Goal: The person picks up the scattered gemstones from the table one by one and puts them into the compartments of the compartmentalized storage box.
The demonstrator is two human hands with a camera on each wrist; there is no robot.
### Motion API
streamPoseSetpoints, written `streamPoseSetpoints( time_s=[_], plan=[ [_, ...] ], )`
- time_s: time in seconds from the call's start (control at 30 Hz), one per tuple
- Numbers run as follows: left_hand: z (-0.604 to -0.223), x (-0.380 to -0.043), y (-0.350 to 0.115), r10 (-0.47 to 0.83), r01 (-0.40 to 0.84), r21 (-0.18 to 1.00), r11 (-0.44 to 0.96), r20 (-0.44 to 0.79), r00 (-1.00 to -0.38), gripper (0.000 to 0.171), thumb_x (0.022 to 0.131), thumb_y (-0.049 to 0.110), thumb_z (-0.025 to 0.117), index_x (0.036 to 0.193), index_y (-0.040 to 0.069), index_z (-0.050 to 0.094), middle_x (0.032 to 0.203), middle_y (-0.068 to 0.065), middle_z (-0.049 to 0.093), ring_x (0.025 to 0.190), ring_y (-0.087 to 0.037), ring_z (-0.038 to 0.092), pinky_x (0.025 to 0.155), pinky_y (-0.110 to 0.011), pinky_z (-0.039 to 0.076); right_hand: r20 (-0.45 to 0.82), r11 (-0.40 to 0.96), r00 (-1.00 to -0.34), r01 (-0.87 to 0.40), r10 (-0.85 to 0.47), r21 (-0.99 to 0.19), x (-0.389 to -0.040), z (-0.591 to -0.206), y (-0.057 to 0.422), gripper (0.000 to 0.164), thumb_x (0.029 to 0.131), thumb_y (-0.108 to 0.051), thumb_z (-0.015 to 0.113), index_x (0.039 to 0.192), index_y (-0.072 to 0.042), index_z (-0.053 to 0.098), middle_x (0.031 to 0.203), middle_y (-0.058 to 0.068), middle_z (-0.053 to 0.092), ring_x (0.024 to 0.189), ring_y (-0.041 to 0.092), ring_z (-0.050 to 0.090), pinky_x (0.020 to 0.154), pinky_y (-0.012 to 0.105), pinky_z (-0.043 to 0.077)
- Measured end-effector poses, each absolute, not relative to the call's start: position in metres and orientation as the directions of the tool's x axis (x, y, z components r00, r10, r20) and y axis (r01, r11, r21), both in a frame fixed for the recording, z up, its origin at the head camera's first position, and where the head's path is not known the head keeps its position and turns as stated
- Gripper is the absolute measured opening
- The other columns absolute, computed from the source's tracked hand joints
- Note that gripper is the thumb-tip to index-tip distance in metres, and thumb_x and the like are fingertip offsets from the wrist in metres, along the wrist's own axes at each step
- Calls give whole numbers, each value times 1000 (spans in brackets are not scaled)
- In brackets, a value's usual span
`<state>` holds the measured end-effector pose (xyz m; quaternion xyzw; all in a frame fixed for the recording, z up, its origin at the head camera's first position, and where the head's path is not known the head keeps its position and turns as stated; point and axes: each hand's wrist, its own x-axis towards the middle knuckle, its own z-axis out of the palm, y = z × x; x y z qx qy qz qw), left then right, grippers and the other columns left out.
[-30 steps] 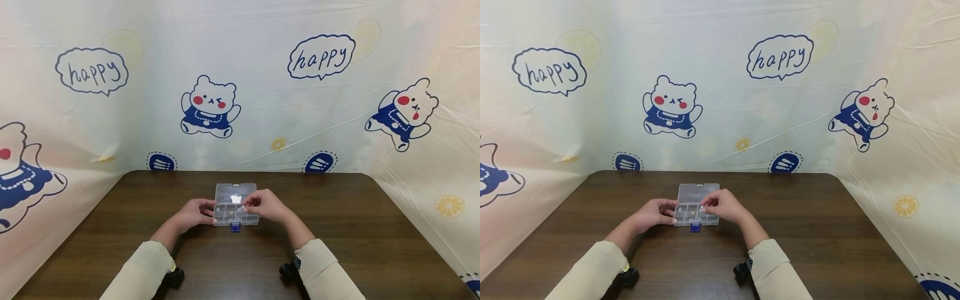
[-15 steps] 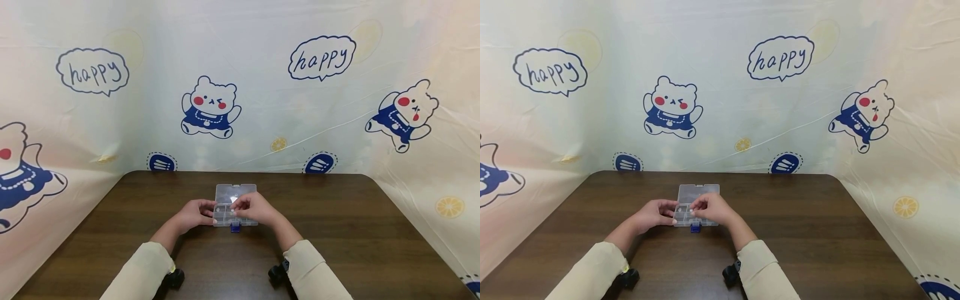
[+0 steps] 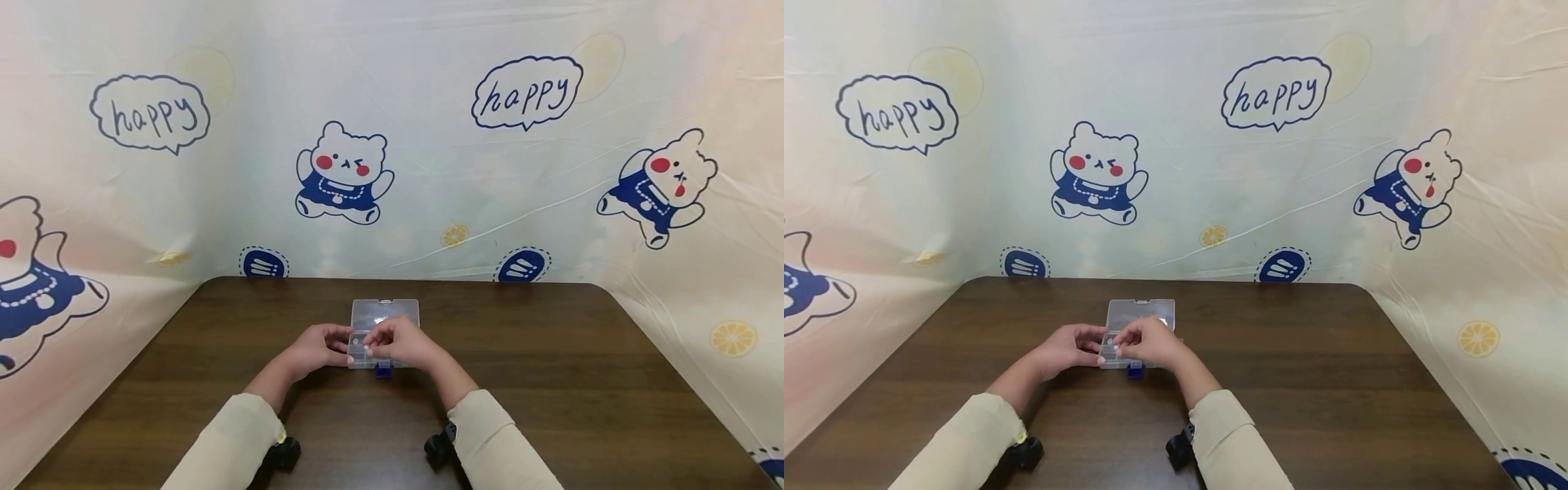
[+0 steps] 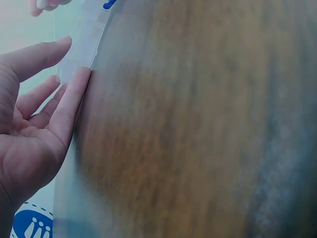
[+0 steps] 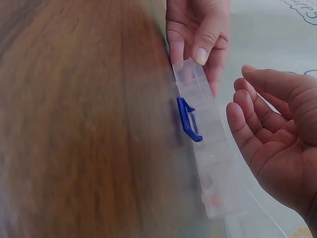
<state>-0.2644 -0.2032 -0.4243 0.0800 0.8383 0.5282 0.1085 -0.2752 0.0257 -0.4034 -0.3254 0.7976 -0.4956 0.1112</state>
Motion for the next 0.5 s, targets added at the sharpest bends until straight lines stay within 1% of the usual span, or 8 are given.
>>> streamPoseSetpoints(
  time_s=[0.13, 0.27, 0.37, 0.5],
  plan=[
    [-425, -265, -203, 249, 20, 902, 431, -98, -963, 63, 75, 5, 84, 132, -1, 57, 121, -14, 63, 98, -22, 63, 81, -34, 56, 135, 314, -771, -404, -622, -859, -276, -406, 21, 9, 85, -2, 74, 93, 1, 74, 79, 0, 70, 71, 8, 61, 65, 23, 52],
    [-426, -266, -203, 249, 19, 902, 431, -99, -963, 63, 75, 6, 84, 132, -1, 57, 121, -14, 62, 98, -22, 63, 81, -34, 56, 122, 318, -778, -388, -617, -865, -278, -411, 16, 9, 85, -3, 74, 93, -1, 74, 79, -1, 70, 70, 8, 61, 63, 23, 52],
    [-427, -268, -204, 245, 10, 901, 434, -107, -964, 63, 75, 7, 84, 132, 0, 57, 121, -13, 62, 97, -22, 63, 81, -34, 56, 115, 318, -780, -379, -615, -869, -279, -415, 13, 8, 85, -3, 74, 93, -3, 74, 80, -1, 70, 70, 8, 61, 64, 23, 52],
    [-427, -268, -205, 247, 6, 903, 430, -111, -963, 64, 75, 9, 85, 132, 2, 58, 121, -11, 63, 97, -21, 63, 82, -34, 56, 125, 330, -779, -398, -614, -856, -280, -416, 10, 8, 84, -2, 75, 92, -3, 74, 80, 0, 70, 71, 7, 60, 68, 22, 53]
  ],
)
